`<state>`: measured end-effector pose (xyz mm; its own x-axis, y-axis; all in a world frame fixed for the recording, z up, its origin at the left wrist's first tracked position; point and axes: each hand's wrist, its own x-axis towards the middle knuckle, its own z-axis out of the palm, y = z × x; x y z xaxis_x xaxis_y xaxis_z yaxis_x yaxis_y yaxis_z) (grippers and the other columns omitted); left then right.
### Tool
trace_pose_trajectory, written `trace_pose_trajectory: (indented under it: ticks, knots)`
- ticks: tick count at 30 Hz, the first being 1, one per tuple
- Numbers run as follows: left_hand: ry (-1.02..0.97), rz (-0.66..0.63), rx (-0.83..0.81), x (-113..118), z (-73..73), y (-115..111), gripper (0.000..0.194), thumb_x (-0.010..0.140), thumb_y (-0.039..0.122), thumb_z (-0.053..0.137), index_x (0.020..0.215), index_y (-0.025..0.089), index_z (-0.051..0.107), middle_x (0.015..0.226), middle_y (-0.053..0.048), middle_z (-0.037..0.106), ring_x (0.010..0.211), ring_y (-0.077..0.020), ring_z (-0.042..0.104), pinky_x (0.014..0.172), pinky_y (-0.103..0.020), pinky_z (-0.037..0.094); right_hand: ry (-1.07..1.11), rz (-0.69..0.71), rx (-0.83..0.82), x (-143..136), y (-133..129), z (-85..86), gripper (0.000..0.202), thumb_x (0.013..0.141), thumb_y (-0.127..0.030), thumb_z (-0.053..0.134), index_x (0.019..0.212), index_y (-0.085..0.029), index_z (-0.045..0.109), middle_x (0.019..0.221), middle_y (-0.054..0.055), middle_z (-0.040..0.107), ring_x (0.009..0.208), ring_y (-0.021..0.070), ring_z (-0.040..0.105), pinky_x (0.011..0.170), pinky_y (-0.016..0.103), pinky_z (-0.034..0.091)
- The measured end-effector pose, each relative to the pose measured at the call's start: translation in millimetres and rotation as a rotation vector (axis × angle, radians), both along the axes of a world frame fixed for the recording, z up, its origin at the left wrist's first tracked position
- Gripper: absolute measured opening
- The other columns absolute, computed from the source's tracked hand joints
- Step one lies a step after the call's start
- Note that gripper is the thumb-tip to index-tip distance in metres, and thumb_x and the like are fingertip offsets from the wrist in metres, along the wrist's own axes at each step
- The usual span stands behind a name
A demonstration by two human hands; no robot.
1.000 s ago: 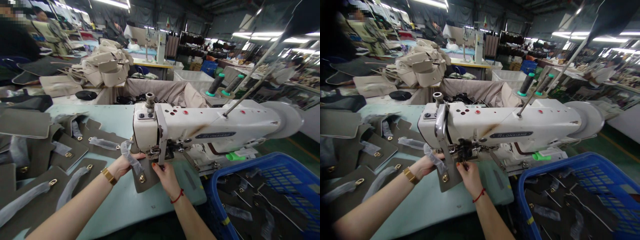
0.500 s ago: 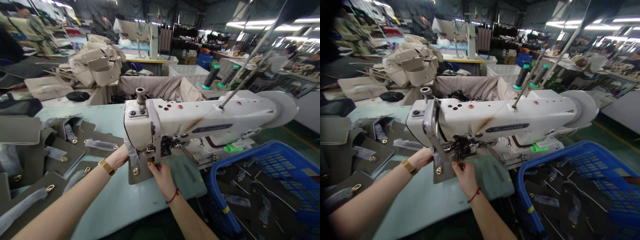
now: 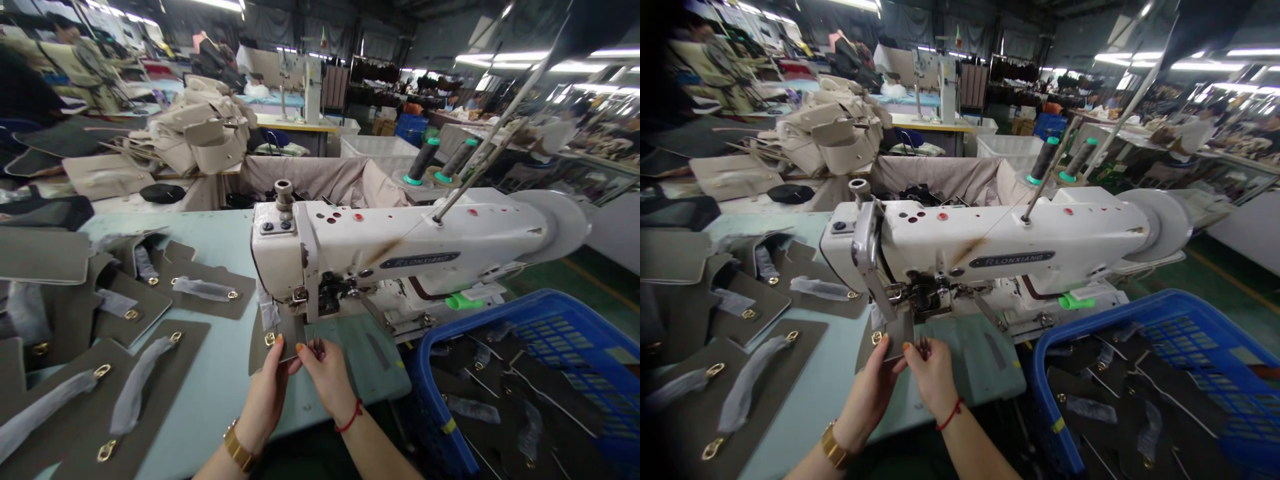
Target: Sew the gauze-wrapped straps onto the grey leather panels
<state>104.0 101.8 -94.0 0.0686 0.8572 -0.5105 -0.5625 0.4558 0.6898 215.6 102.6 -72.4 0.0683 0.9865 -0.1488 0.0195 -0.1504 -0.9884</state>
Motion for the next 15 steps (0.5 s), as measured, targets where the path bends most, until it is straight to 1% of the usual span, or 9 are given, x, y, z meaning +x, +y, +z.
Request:
trace_pose_trajectory:
  ticks: [2, 4, 6, 8, 9, 10, 12, 14, 15]
  knots:
    - [0.185, -0.032, -0.106, -2, 3.8, 7, 0.043, 0.069, 0.052, 0.070, 0.084, 0.012, 0.074, 0.080, -0.012, 0.075, 0.091, -0.0302, 0.068, 0.092, -0.042, 0.048, 0.005, 0.039, 0.008, 3, -4, 4.1, 0.037, 0.085, -0.032, 0.056, 0.054, -0.014, 0.064, 0.055, 0.003, 0.062, 0.058, 0.0128, 0.053, 0.060, 0.022, 0.039]
    - [0.358, -0.104, -0.158, -8, 5.0, 10, 0.047, 0.065, 0.055, 0.072, 0.073, 0.010, 0.073, 0.072, -0.013, 0.074, 0.085, -0.0304, 0.068, 0.087, -0.040, 0.049, 0.036, 0.062, -0.028, 8, -6, 5.7, 0.031, 0.084, -0.029, 0.056, 0.060, -0.014, 0.067, 0.057, 0.003, 0.064, 0.053, 0.0106, 0.050, 0.057, 0.021, 0.037]
    - [0.457, -0.172, -0.176, -14, 7.0, 9, 0.051, 0.062, 0.059, 0.071, 0.069, 0.009, 0.072, 0.070, -0.014, 0.073, 0.082, -0.0298, 0.068, 0.083, -0.039, 0.050, 0.110, 0.091, -0.117, 12, -7, 5.1, 0.027, 0.084, -0.027, 0.052, 0.069, -0.013, 0.069, 0.056, 0.003, 0.065, 0.042, 0.0070, 0.037, 0.046, 0.019, 0.029]
    - [0.521, -0.218, -0.179, -18, 11.5, 8, 0.054, 0.061, 0.062, 0.070, 0.070, 0.008, 0.073, 0.073, -0.015, 0.073, 0.082, -0.0301, 0.067, 0.080, -0.039, 0.050, 0.184, 0.101, -0.219, 14, -5, 3.6, 0.030, 0.085, -0.028, 0.046, 0.075, -0.012, 0.069, 0.055, 0.003, 0.065, 0.036, 0.0052, 0.022, 0.039, 0.019, 0.018]
    - [0.558, -0.239, -0.179, -19, 14.5, 8, 0.055, 0.061, 0.062, 0.070, 0.072, 0.008, 0.073, 0.075, -0.015, 0.073, 0.084, -0.0311, 0.067, 0.080, -0.039, 0.049, 0.193, 0.098, -0.252, 14, -4, 3.1, 0.034, 0.086, -0.031, 0.045, 0.074, -0.011, 0.069, 0.054, 0.003, 0.065, 0.034, 0.0048, 0.019, 0.038, 0.019, 0.015]
    - [0.600, -0.254, -0.174, -20, 17.6, 8, 0.054, 0.061, 0.061, 0.070, 0.073, 0.008, 0.074, 0.077, -0.015, 0.074, 0.087, -0.0326, 0.066, 0.080, -0.040, 0.049, 0.176, 0.095, -0.266, 13, -1, 2.8, 0.038, 0.088, -0.035, 0.045, 0.072, -0.011, 0.069, 0.052, 0.004, 0.065, 0.033, 0.0047, 0.020, 0.038, 0.019, 0.016]
    - [0.679, -0.246, -0.119, -22, 22.4, 10, 0.047, 0.061, 0.055, 0.074, 0.077, 0.011, 0.075, 0.083, -0.014, 0.074, 0.096, -0.0349, 0.064, 0.082, -0.038, 0.047, 0.092, 0.082, -0.249, 10, 3, 3.0, 0.046, 0.088, -0.046, 0.047, 0.067, -0.011, 0.067, 0.049, 0.004, 0.064, 0.034, 0.0065, 0.035, 0.041, 0.019, 0.026]
    - [0.722, -0.190, -0.019, -24, 24.4, 13, 0.034, 0.059, 0.046, 0.078, 0.079, 0.018, 0.076, 0.085, -0.011, 0.075, 0.102, -0.0347, 0.062, 0.082, -0.034, 0.047, -0.006, 0.078, -0.192, 5, 7, 3.8, 0.049, 0.086, -0.053, 0.051, 0.064, -0.013, 0.066, 0.048, 0.004, 0.063, 0.045, 0.0118, 0.054, 0.052, 0.020, 0.038]
    - [0.731, -0.160, 0.025, -26, 24.4, 14, 0.029, 0.058, 0.042, 0.079, 0.078, 0.021, 0.075, 0.083, -0.009, 0.075, 0.103, -0.0339, 0.062, 0.080, -0.032, 0.047, -0.045, 0.075, -0.161, 3, 8, 4.3, 0.048, 0.086, -0.054, 0.051, 0.063, -0.014, 0.065, 0.047, 0.004, 0.063, 0.051, 0.0143, 0.059, 0.058, 0.021, 0.042]
